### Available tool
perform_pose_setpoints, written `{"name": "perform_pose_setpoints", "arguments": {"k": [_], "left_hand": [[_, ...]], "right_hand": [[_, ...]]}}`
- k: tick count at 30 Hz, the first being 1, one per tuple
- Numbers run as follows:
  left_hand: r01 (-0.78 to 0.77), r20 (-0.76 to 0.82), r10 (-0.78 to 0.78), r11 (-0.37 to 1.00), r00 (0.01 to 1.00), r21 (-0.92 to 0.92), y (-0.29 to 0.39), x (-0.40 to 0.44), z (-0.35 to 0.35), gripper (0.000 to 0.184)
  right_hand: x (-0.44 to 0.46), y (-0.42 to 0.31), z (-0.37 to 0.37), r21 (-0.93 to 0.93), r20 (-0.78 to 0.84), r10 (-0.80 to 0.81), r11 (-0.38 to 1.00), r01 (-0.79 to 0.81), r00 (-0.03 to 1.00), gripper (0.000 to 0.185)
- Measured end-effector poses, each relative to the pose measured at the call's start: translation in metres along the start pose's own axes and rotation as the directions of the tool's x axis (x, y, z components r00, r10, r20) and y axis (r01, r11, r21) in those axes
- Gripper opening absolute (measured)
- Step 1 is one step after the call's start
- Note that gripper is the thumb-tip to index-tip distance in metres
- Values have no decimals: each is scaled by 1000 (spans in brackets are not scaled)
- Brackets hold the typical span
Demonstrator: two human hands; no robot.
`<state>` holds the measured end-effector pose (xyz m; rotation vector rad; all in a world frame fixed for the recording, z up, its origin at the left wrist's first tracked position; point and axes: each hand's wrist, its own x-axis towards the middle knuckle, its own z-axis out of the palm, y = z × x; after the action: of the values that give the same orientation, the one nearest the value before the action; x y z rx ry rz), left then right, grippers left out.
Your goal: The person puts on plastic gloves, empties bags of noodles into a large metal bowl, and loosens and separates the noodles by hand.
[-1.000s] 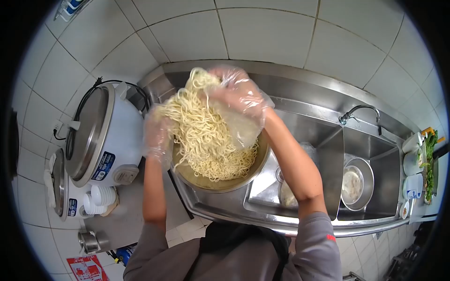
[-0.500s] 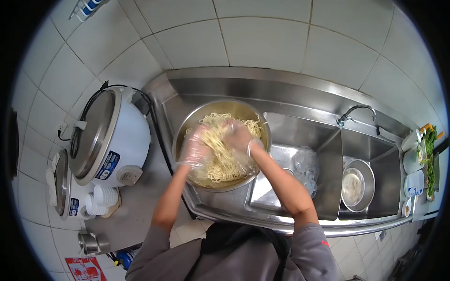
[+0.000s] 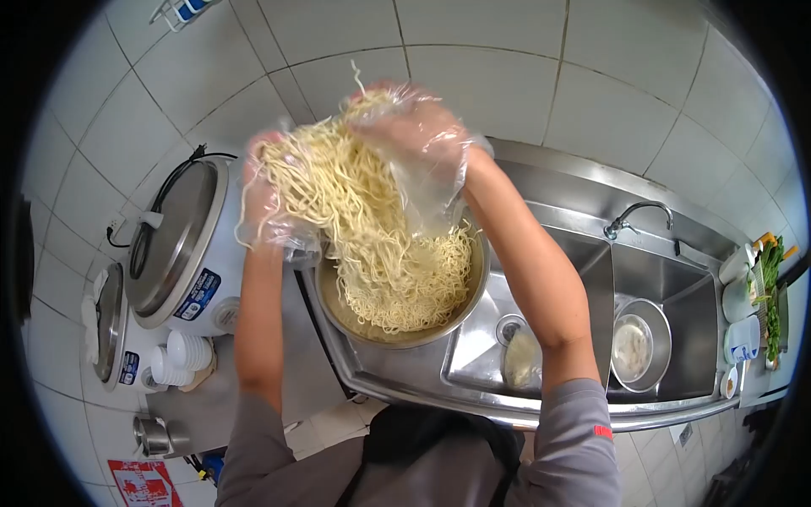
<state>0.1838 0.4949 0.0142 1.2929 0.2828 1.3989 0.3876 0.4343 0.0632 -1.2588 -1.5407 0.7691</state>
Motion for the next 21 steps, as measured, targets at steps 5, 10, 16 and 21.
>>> {"name": "perform_pose_setpoints", "arguments": {"k": [5,10,16,21], "left_hand": [[-28,-89,6,967,996,-253,27,20,27,18],[-102,-163,100,995,982,-4,14,27,44,25],[210,142,-200,976,969,-56,-41,14,-36,23],[448,115,-462,885,879,131,-58,-17,-52,27]], "right_hand": [[-7,47,0,-472,154,-281,822,320,947,47],[-1,94,40,-422,233,-158,873,246,960,46],[11,-2,-6,-1,-8,51,999,-51,999,39],[23,-44,-15,-206,22,-38,978,42,999,41]]}}
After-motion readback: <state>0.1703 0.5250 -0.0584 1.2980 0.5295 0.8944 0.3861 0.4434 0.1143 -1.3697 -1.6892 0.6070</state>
